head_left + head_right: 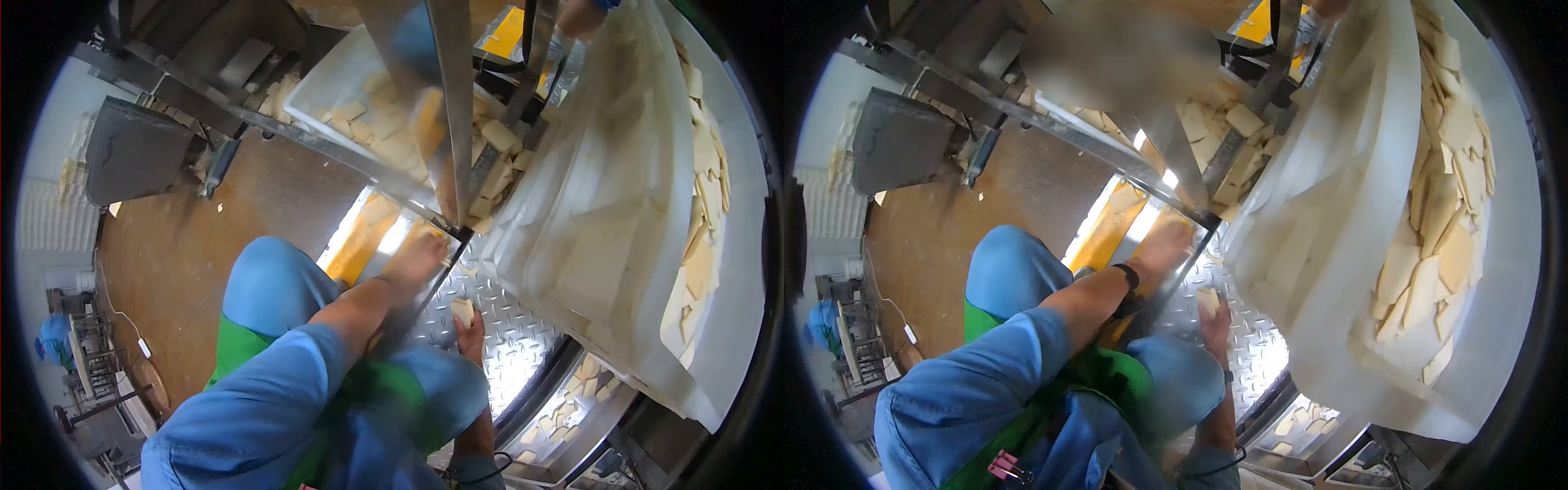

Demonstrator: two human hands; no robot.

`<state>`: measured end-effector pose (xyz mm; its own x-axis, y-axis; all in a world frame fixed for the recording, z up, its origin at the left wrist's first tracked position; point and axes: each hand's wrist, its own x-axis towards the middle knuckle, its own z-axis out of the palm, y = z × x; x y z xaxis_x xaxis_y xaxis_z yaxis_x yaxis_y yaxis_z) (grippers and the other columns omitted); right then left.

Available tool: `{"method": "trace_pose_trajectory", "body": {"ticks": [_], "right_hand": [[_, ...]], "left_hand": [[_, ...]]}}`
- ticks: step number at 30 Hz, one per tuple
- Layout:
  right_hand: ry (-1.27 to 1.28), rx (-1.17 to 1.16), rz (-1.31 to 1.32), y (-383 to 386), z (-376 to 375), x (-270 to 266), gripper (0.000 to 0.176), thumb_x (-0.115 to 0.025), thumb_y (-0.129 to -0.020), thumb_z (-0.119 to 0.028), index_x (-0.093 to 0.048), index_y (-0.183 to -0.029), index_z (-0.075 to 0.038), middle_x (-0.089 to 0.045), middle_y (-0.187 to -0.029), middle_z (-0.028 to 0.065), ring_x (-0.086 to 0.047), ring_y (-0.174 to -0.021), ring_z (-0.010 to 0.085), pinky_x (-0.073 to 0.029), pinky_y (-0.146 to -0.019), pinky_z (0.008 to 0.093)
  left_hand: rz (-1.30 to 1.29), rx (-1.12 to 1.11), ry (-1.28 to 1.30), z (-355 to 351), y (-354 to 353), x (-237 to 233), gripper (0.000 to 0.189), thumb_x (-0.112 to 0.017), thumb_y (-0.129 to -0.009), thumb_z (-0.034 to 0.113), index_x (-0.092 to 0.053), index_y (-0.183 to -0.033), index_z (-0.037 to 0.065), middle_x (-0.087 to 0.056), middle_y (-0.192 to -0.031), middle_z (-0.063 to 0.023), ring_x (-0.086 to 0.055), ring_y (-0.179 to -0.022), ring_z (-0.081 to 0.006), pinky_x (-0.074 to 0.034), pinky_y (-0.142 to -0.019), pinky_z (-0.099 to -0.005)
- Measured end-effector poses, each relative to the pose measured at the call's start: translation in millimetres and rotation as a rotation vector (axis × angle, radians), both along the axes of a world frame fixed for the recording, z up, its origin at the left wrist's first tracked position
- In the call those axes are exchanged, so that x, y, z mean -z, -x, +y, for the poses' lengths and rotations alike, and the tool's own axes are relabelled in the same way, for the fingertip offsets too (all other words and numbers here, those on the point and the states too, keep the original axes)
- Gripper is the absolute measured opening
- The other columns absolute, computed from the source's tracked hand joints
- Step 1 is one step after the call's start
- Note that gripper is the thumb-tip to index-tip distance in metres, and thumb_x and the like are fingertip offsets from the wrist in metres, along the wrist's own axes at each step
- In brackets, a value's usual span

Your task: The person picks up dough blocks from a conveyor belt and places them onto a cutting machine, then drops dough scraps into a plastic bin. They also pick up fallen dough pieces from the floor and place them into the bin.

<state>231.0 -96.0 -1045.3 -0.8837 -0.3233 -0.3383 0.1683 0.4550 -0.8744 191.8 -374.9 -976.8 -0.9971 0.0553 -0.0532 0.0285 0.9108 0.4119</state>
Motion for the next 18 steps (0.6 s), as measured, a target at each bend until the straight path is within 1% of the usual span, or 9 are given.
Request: {"method": "trace_pose_trajectory", "body": {"ticks": [2,5,7,10,13,15,16,17,18], "right_hand": [[-0.003,-0.006,0.012,-0.5,-4.6,-6.1,0.049,-0.077,-0.093,-0.023,-0.062,-0.133,0.001,-0.071,-0.116,0.0248,-0.069,-0.106,0.0391,-0.054,-0.094,0.0463],[-0.107,-0.015,-0.074,5.9,-8.2,-26.9,0.047,-0.077,-0.093,-0.021,-0.063,-0.133,0.001,-0.072,-0.115,0.0249,-0.069,-0.106,0.0389,-0.054,-0.094,0.0461],[-0.031,0.025,-0.076,8.0,-8.0,-22.3,0.041,-0.079,-0.094,-0.021,-0.061,-0.124,0.001,-0.072,-0.106,0.018,-0.07,-0.095,0.0288,-0.055,-0.085,0.0412],[-0.014,0.028,-0.07,10.7,-7.2,-28.0,0.049,-0.077,-0.094,-0.022,-0.062,-0.134,0.002,-0.072,-0.113,0.0231,-0.071,-0.103,0.0359,-0.055,-0.092,0.0465],[-0.132,-0.008,-0.064,8.3,-3.4,-15.0,0.04,-0.079,-0.094,-0.019,-0.062,-0.124,0.003,-0.073,-0.105,0.0189,-0.071,-0.094,0.0285,-0.056,-0.086,0.0403],[-0.051,0.006,-0.033,4.8,-2.7,-20.5,0.042,-0.08,-0.093,-0.02,-0.062,-0.124,0.002,-0.073,-0.109,0.0192,-0.071,-0.098,0.0291,-0.056,-0.089,0.0406],[0.026,0.007,0.008,8.3,-3.8,-25.7,0.043,-0.081,-0.093,-0.02,-0.063,-0.125,0.001,-0.073,-0.113,0.0194,-0.071,-0.102,0.0296,-0.056,-0.091,0.0408],[0.046,0.023,0.013,8.0,2.6,-35.8,0.043,-0.081,-0.093,-0.02,-0.063,-0.125,0.001,-0.072,-0.114,0.0194,-0.071,-0.103,0.0298,-0.056,-0.092,0.0409],[0.041,0.041,0.004,6.3,9.2,-49.0,0.042,-0.08,-0.093,-0.019,-0.063,-0.126,0.001,-0.072,-0.115,0.0194,-0.07,-0.104,0.0301,-0.055,-0.092,0.041]], "left_hand": [[0.267,-0.523,-0.121,-9.3,-17.2,-1.9,0.035,-0.063,-0.097,0.016,-0.061,-0.13,0.006,-0.058,-0.118,-0.0167,-0.061,-0.113,-0.0327,-0.052,-0.098,-0.0431],[0.254,-1.252,-0.327,-57.6,-1.9,5.7,0.072,-0.067,-0.09,0.0,-0.04,-0.155,0.01,-0.044,-0.139,-0.0238,-0.062,-0.113,-0.0366,-0.056,-0.096,-0.043],[0.22,-1.182,-0.173,-88.6,-1.6,15.0,0.078,-0.079,-0.081,0.006,-0.044,-0.15,0.007,-0.037,-0.143,-0.0277,-0.062,-0.116,-0.0405,-0.057,-0.1,-0.0441],[-0.314,-1.041,-0.186,-113.8,15.9,14.9,0.083,-0.088,-0.072,0.02,-0.049,-0.142,-0.001,-0.04,-0.143,-0.0314,-0.059,-0.124,-0.0477,-0.054,-0.106,-0.0433],[-0.478,-0.832,0.152,-123.4,24.3,15.8,0.072,-0.085,-0.076,0.018,-0.053,-0.137,0.0,-0.044,-0.141,-0.0316,-0.059,-0.125,-0.0454,-0.055,-0.104,-0.0427],[-0.245,-0.968,-0.03,-120.6,17.7,20.9,0.056,-0.083,-0.08,0.017,-0.056,-0.126,0.002,-0.061,-0.125,-0.0286,-0.065,-0.119,-0.0453,-0.054,-0.104,-0.049],[-0.331,-0.807,0.062,-113.7,17.9,11.8,0.052,-0.079,-0.085,0.012,-0.057,-0.131,0.0,-0.061,-0.131,-0.0269,-0.063,-0.125,-0.0441,-0.056,-0.101,-0.0475],[-0.426,-0.888,-0.163,-112.7,26.0,9.3,0.067,-0.088,-0.078,0.018,-0.055,-0.134,0.0,-0.061,-0.132,-0.0247,-0.062,-0.126,-0.0421,-0.055,-0.103,-0.0467],[-0.476,-0.829,-0.065,-121.6,17.9,50.9,0.077,-0.093,-0.072,0.022,-0.054,-0.134,0.002,-0.064,-0.131,-0.02,-0.063,-0.125,-0.0392,-0.055,-0.104,-0.045]]}}
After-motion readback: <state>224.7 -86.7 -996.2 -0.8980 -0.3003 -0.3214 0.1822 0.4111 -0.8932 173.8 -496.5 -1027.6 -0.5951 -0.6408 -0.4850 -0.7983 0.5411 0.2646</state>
